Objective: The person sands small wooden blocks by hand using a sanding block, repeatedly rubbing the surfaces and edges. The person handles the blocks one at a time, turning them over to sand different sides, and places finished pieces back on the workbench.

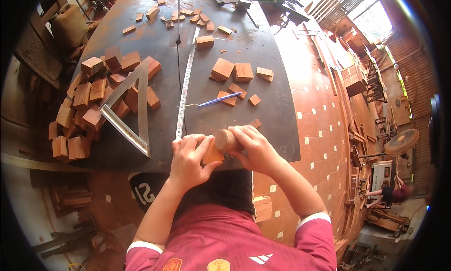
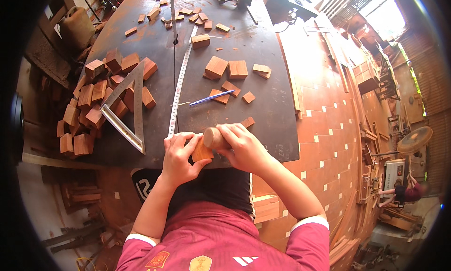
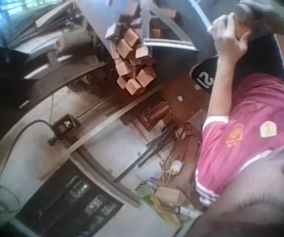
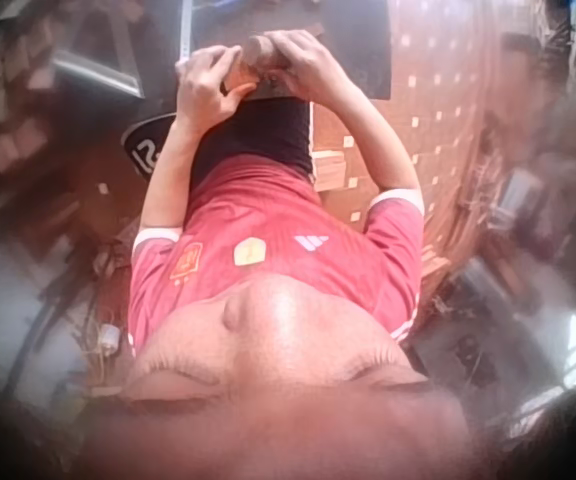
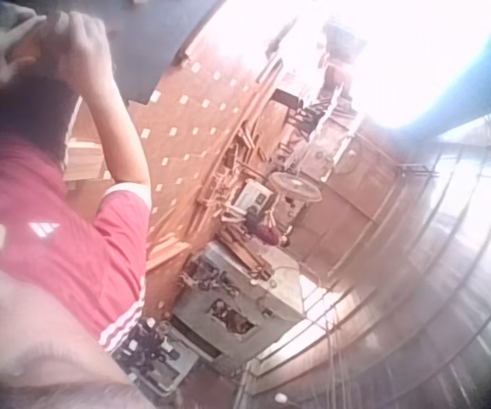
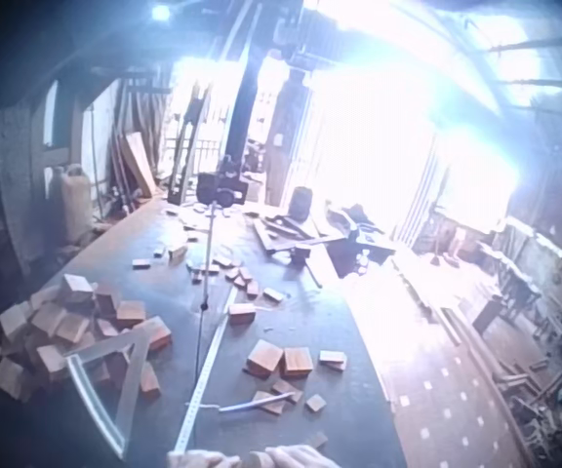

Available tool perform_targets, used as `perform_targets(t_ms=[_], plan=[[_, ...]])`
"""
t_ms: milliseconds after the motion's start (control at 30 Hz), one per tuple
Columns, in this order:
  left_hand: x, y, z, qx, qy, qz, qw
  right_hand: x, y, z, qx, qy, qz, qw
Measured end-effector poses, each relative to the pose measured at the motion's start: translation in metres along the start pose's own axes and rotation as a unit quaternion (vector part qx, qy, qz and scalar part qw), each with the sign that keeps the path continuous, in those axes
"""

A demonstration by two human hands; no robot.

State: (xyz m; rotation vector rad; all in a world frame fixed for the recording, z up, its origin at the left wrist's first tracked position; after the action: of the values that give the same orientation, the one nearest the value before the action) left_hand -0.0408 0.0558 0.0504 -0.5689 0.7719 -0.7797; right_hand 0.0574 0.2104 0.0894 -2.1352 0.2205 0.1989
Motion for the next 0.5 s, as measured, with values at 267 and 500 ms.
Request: perform_targets(t_ms=[267,500], plan=[[0.001,0.002,-0.001,0.001,-0.001,-0.003,1.0,0.007,-0.003,-0.011,-0.001,0.003,-0.016,1.0],[0.003,0.0,-0.001,-0.01,0.003,-0.013,1.0,0.012,0.0,-0.02,0.001,-0.017,-0.019,1.0]])
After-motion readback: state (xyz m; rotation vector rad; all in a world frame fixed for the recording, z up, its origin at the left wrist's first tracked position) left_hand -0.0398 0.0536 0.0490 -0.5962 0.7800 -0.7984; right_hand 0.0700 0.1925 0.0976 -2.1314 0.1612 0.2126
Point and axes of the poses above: each hand's wrist, its own x-axis away from the middle knuckle, its own y-axis out of the palm, z = x × y, the point moved 7 cm from there along -x, towards the middle knuckle
